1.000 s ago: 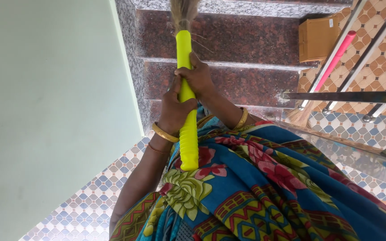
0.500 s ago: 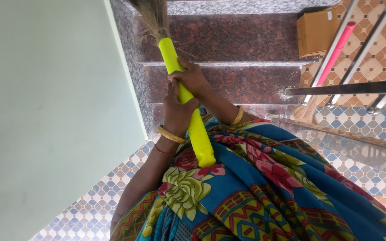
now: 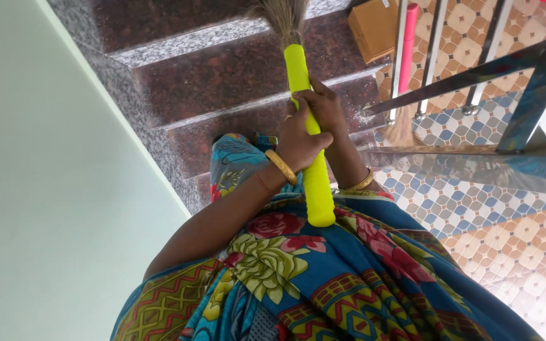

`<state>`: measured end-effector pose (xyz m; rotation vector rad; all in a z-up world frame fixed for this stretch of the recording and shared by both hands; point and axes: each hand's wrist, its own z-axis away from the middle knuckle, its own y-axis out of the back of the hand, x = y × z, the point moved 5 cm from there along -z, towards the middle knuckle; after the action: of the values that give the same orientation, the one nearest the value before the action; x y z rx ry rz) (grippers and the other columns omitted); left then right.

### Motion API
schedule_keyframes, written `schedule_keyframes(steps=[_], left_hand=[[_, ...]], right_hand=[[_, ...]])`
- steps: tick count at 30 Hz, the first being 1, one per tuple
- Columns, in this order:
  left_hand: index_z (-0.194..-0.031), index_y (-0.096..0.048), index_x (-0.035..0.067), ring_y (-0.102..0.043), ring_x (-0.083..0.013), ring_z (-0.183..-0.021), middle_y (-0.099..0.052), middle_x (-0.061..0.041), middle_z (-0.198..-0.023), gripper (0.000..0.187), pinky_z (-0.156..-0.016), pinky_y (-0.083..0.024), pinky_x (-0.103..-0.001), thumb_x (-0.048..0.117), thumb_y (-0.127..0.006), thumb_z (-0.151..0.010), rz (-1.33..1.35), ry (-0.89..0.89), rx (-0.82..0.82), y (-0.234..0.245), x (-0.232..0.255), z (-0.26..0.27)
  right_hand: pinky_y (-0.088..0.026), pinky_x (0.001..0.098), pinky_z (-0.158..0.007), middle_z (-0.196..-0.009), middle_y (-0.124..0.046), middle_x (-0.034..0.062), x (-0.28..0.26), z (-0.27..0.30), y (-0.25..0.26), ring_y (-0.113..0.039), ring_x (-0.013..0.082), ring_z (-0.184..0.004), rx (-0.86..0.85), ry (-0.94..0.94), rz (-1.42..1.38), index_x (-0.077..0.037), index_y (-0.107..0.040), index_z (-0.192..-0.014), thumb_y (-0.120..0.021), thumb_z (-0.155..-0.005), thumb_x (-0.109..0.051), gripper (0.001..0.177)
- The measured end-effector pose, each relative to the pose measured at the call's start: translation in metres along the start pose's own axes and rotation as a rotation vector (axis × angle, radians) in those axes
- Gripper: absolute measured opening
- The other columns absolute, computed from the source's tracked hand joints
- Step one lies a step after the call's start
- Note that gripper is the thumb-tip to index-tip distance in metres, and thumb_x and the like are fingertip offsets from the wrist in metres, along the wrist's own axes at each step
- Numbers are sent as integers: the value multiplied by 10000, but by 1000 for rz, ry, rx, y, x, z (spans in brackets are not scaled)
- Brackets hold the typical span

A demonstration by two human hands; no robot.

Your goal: The person sweeps the tiled floor using a broom and then sweeps the steps of the staircase.

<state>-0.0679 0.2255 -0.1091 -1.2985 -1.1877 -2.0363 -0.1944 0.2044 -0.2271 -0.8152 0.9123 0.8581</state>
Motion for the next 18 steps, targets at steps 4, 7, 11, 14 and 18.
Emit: schedule_keyframes(steps=[4,7,11,14,18], left_hand=[[-1488,-248,-196,-752,-334,-772,-705,-258,-923,1102,-684,-632,-361,328,-724,-643,-5,-49,-92,-31,3,-20],[-1490,-258,-182,-763,-327,-762,-719,-241,-894,1091,-672,-638,-352,307,-700,-620,71,-48,-179,-50,-3,-39],[-1465,-282,-193,-753,-318,-822,-674,-276,-1029,1060,-692,-630,-353,305,-756,-658,42,-178,-166,-62,-2,-64],[-1492,-284,-168,-755,-301,-802,-707,-259,-1005,1047,-687,-619,-349,285,-733,-662,86,-130,-258,-62,4,-68],[-1472,-287,-178,-768,-280,-772,-700,-252,-1003,997,-664,-624,-344,231,-744,-687,140,-131,-336,-30,8,-57]], right_hand=[[-581,262,-713,-1048,-721,93,-9,-5,39,-673,127,-829,76,5,-153,39,-599,-1401,-758,-846,-18,580],[-586,265,-706,-1037,-728,94,-9,-7,62,-682,128,-819,180,6,-103,8,-625,-1368,-747,-847,-25,536],[-605,275,-803,-1224,-728,45,-24,-17,80,-697,116,-939,163,273,100,88,-730,-1200,-750,-934,-19,288],[-564,281,-682,-929,-692,87,-23,-17,82,-655,145,-756,243,75,-253,34,-714,-1192,-719,-873,-11,322],[-532,283,-663,-922,-678,82,-32,0,48,-634,139,-746,275,135,-217,57,-700,-1172,-715,-886,-12,294]])
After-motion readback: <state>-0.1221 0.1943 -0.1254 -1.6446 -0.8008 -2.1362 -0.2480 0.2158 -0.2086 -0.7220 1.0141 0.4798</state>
